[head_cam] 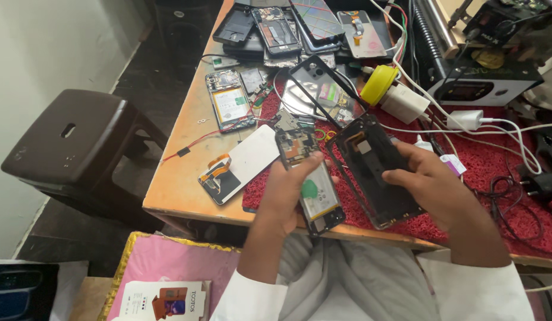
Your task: The person reassembles a smartphone by connecting internal ribbon cables and snapping the back cover onto the chassis. They then connect a charging cable to the device to verify that the screen lights up and the phone is charging.
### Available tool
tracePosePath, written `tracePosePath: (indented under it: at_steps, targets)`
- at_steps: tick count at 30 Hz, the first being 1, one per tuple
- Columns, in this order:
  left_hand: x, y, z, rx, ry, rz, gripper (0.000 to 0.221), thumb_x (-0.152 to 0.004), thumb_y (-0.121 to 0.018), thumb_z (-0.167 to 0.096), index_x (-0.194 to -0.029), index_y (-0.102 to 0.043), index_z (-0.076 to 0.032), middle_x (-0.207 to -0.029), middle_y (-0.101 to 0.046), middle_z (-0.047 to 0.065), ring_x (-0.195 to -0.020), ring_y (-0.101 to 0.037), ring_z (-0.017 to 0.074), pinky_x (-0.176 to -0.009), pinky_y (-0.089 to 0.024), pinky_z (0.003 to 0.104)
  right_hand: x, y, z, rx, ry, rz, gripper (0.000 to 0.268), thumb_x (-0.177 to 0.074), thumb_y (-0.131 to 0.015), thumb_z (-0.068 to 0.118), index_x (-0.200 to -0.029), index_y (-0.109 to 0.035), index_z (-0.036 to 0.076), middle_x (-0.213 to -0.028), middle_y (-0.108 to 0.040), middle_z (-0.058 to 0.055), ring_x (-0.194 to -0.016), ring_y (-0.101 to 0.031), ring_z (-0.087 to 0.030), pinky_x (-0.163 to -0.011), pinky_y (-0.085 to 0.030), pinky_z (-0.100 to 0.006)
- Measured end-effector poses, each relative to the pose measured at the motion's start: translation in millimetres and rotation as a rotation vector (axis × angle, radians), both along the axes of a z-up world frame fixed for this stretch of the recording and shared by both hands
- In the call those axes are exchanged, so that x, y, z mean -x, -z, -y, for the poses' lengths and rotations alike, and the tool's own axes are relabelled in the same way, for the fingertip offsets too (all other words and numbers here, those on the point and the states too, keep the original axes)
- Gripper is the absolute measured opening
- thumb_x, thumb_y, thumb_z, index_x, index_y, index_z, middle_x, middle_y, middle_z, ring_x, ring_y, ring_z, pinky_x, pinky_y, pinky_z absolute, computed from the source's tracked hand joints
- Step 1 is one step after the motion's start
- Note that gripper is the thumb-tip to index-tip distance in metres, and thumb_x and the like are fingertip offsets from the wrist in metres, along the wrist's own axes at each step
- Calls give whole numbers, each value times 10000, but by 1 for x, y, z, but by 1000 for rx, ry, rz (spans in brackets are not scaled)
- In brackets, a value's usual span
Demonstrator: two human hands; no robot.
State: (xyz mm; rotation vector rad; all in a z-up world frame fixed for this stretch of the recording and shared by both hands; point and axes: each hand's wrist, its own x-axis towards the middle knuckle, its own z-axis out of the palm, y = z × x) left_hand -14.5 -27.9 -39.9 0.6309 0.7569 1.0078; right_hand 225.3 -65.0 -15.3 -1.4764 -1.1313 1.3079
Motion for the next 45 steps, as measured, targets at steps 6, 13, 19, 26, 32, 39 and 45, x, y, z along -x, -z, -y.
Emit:
tracePosePath:
  at_steps: [6, 13, 19, 26, 32, 39, 45]
  targets:
    - [-17, 13, 6, -83, -26, 15, 213, -893, -742, -79, -1074, -667, 5, -929, -720, 118, -785, -734, 214, -687, -614, 362, -16, 11, 4, -23, -26, -114, 518, -861, -613, 1, -1379, -624, 2, -1030, -753, -80, -794, -701, -115, -678, -590, -296]
    - [-24, 8, 9, -11, -39, 45, 239, -865, -717, -59, -1088, -662, 5, -957, -737, 110, -806, -763, 226, -677, -631, 382, -26, 20, -2, 59, -3, -95, 417, -892, -603, 58, -1296, -669, -21, -992, -763, -90, -776, -710, -127, -671, -588, -303]
    - [-26, 15, 9, -50, -12, 74, 260, -881, -726, -53, -1122, -651, 13, -965, -723, 110, -824, -751, 232, -702, -627, 378, -33, 24, -5, 111, 20, -94, 375, -926, -616, 122, -1264, -692, -21, -951, -755, -79, -741, -699, -124, -638, -577, -306]
    - [-23, 17, 9, -23, 1, 136, 306, -864, -714, -30, -1158, -634, -4, -986, -726, 112, -842, -752, 224, -740, -628, 382, -35, 25, -3, 141, 87, -193, 385, -908, -623, 145, -1251, -678, -21, -940, -755, -82, -697, -706, -124, -602, -577, -292]
    - [-18, 21, 8, -19, -1, 180, 336, -865, -721, -23, -1192, -643, -1, -1027, -740, 102, -879, -746, 203, -773, -624, 373, -28, 31, -4, 17, 31, 13, 398, -920, -659, 94, -1306, -653, -1, -960, -756, -106, -756, -691, -116, -635, -561, -280]
    - [-22, 19, 9, -18, -41, 52, 293, -865, -717, -50, -1149, -682, 12, -1024, -754, 106, -865, -751, 202, -759, -621, 370, 26, 11, 4, -444, 119, 723, 419, -849, -741, 55, -1231, -573, 19, -1009, -717, -130, -847, -735, -254, -740, -557, -334]
    - [-22, 13, 10, -29, -59, -13, 287, -855, -718, -35, -1137, -682, -1, -1010, -737, 80, -873, -726, 187, -768, -599, 373, 54, 2, 9, -952, 213, 1217, 240, -747, -775, 4, -975, -709, 42, -1009, -691, -161, -895, -664, -346, -771, -550, -391]
